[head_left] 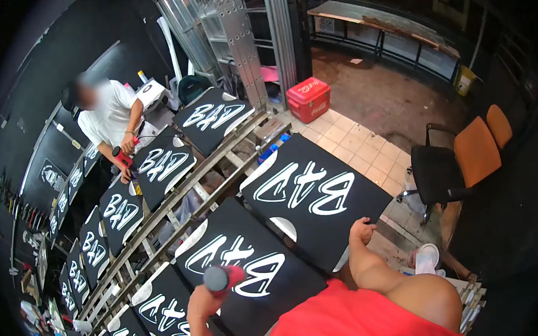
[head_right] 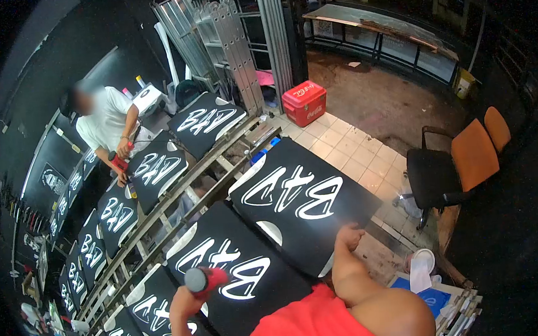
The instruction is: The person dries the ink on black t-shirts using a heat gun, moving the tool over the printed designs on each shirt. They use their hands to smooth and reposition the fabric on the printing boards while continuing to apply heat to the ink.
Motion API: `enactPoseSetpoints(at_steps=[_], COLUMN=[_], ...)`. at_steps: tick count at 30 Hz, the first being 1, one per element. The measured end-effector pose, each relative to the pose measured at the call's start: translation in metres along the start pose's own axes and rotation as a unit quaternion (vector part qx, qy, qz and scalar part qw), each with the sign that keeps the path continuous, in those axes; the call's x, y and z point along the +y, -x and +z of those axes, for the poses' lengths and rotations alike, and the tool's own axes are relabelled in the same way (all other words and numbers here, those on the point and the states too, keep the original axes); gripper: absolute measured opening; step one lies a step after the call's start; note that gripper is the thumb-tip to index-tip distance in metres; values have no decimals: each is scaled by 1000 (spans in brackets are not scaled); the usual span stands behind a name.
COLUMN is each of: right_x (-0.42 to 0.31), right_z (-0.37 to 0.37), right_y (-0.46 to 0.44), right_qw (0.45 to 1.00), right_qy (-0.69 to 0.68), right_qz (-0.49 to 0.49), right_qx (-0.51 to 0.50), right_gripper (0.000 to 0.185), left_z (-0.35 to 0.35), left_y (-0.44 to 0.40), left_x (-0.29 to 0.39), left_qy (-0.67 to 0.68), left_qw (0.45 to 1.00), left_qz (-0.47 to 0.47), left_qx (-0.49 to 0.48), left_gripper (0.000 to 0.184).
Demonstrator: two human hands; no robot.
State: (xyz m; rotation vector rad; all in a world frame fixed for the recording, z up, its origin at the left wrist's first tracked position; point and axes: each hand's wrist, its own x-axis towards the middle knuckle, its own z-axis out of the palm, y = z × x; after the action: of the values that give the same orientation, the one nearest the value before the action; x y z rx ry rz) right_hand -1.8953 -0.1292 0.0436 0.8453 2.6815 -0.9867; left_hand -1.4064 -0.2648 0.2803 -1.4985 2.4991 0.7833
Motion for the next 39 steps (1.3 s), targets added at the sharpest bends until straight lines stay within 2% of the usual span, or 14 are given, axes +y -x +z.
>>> enactPoseSetpoints(at_steps=[8,11,13,17,19,23,29,31,33,34,35,37,38,39], right_x=[11,40,58,52,71,65,-8,-16,-28,-44,-51,-51,-57,-53], right_z=[7,29,18,-51,-64,-145,-255,-260,-274,-296,-304,-293,-272,-258], right_y=[-16,-55,-64,-99,-140,-163,-127,-119,-120,-121,-124,-154,-168,-195], right_qw=[997,979,837,849,816,712,524,477,590,638,672,684,693,639], right_qy=[-51,-166,-421,-240,-65,-17,-86,-218,-141,-96,-96,-121,-282,-270], right_qz=[-15,1,20,117,47,-30,-141,-295,-421,-498,-494,-499,-380,-507], right_qx=[-48,-122,-350,-457,-573,-701,-835,-799,-674,-579,-544,-518,-544,-511], right_gripper=[57,60,65,65,60,49,62,66,69,64,56,45,44,39], left_z=[52,96,90,98,128,171,232,220,233,260,254,246,234,223], left_y=[117,154,179,174,154,113,8,-9,-23,-49,-55,-56,-55,-52], left_x=[-22,20,79,194,229,287,400,454,485,491,498,520,532,530], left_qy=[219,447,444,489,579,554,439,363,483,492,281,363,436,350], left_qw=[974,888,866,812,792,818,869,892,843,802,869,826,801,825], left_qz=[-24,-88,-228,-317,-83,-89,161,222,233,330,388,423,410,442], left_qx=[47,65,-17,-27,172,123,162,155,44,80,124,79,-10,19], left_gripper=[40,38,40,56,38,42,56,63,74,83,88,85,86,84])
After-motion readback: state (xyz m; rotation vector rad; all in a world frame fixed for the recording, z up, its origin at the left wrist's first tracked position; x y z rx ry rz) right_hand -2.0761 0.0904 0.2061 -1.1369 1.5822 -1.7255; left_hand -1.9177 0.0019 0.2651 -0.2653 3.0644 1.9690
